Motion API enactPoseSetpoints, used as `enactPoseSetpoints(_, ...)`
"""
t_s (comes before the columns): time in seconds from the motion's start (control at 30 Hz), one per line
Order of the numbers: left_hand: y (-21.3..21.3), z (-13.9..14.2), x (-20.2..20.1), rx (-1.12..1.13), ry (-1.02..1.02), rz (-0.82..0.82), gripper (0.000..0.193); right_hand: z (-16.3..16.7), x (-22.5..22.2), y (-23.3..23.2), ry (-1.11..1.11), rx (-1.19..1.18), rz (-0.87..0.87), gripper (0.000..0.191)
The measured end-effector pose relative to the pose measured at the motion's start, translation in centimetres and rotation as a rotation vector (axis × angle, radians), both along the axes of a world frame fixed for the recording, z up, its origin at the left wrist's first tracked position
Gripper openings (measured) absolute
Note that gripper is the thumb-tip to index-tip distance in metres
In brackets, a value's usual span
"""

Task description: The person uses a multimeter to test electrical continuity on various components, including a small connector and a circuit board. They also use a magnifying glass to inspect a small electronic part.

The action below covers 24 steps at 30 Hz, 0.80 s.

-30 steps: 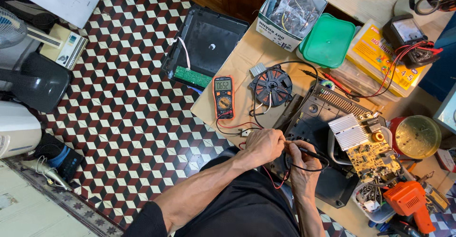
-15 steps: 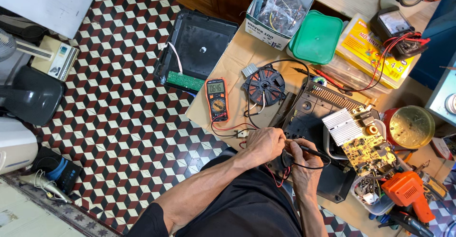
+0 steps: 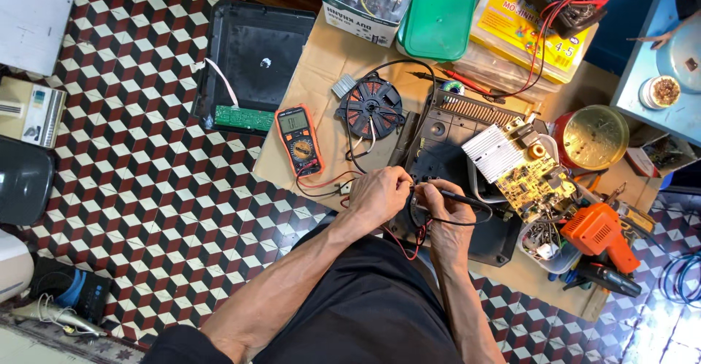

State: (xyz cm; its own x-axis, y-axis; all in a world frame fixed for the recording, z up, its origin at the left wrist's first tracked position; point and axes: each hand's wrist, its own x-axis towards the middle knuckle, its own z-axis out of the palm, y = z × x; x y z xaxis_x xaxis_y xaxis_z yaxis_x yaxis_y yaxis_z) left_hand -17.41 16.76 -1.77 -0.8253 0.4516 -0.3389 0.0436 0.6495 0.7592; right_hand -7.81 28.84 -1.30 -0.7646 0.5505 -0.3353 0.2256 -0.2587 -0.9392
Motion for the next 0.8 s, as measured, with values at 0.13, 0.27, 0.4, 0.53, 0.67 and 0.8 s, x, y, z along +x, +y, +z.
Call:
enactPoseSetpoints(0.13,0.22,0.34,0.23,0.038,0.073,-0.01,0.02,-0.07,-0.03,-0.09,0.005,0.017,0.014,0.018)
enactPoseSetpoints(0.27,0.22,0.63,0.23,0.01,0.034,-0.031,0.021,0.02,-0.03,-0.07,0.002,-0.007,0.013,0.018)
enactPoseSetpoints(0.4,0.3,0.78,0.26,0.005,0.076,-0.051,0.02,0.19,-0.18,0.02,0.024,-0.016,0.003,0.017)
enactPoseSetpoints(0.53,0.39,0.68,0.25,0.01,0.099,-0.067,0.02,0.23,-0.34,0.25,-0.003,-0.012,0.015,0.017)
enactPoseSetpoints(0.67,0.44,0.36,0.3,-0.004,0.101,-0.072,0.019,-0.06,-0.35,0.26,-0.005,-0.024,0.013,0.018)
enactPoseSetpoints(0.8,0.31,-0.17,0.55,0.014,0.122,-0.08,0.019,-0.43,-0.16,0.31,-0.029,-0.023,0.013,0.018)
